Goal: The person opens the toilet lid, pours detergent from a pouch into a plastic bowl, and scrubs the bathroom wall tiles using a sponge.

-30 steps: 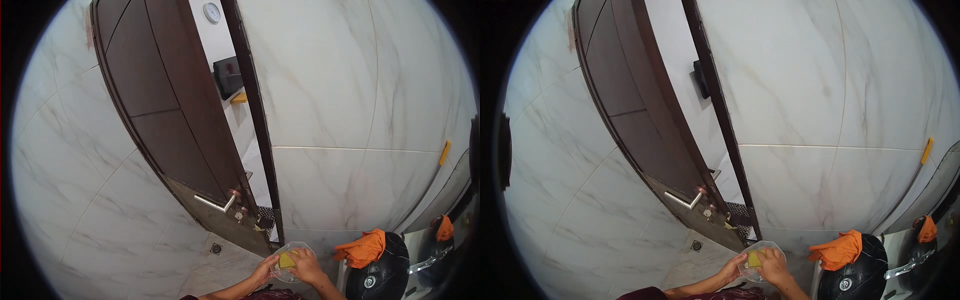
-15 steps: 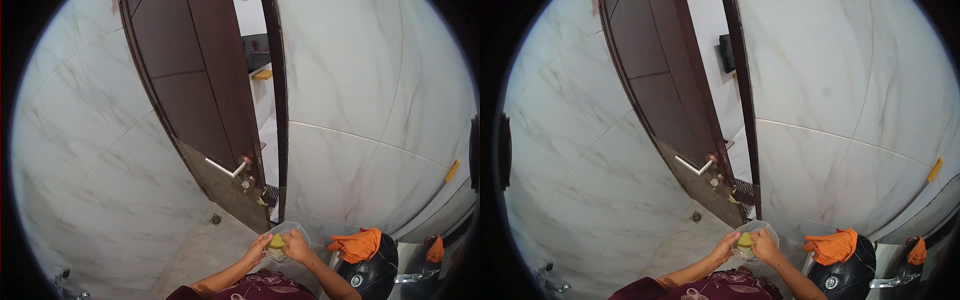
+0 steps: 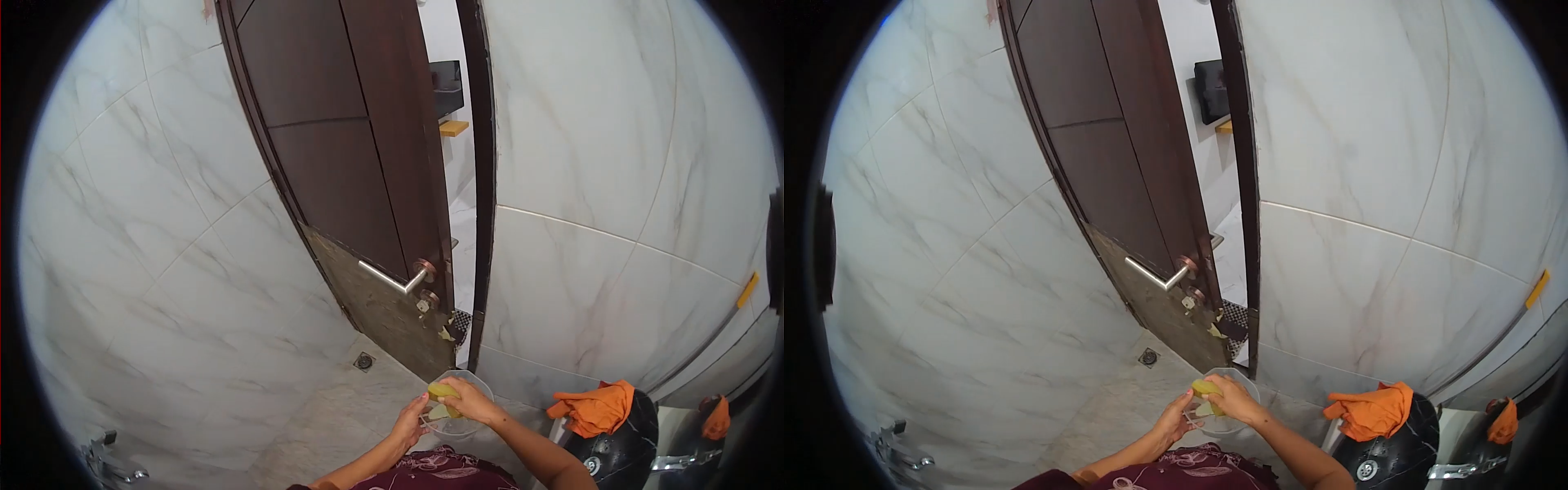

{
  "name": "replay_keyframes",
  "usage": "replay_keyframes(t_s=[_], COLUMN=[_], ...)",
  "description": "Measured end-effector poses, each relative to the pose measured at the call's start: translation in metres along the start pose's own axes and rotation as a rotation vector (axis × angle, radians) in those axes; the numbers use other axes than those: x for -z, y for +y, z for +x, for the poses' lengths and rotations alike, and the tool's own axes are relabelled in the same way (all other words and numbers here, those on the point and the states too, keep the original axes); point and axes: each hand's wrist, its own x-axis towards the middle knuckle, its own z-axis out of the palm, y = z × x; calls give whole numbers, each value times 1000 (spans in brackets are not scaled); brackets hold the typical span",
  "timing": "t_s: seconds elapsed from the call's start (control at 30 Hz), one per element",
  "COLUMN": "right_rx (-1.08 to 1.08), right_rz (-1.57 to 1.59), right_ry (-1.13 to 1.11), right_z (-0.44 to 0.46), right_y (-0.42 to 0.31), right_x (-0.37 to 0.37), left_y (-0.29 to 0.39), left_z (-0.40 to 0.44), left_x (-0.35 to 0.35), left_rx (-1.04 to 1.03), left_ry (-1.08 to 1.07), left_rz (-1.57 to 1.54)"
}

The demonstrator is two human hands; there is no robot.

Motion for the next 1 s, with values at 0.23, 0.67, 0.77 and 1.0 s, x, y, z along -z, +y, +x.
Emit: replay_keyframes(t_s=[0.23, 0.67, 0.77, 1.0], right_rx=[27, 130, 248, 189], right_rz=[-179, -179, -453, -422], right_ry=[16, -193, -170, -396], right_z=[36, 100, 105, 127], right_y=[-30, -112, -93, -81], right_x=[-42, -44, -86, -129], left_y=[38, 77, 80, 82], left_z=[-22, -43, -43, -52], left_x=[37, 106, 118, 146], left_rx=[-130, -259, -295, -289], left_ry=[-11, 83, 69, 73], left_rz=[3, -236, -257, -270])
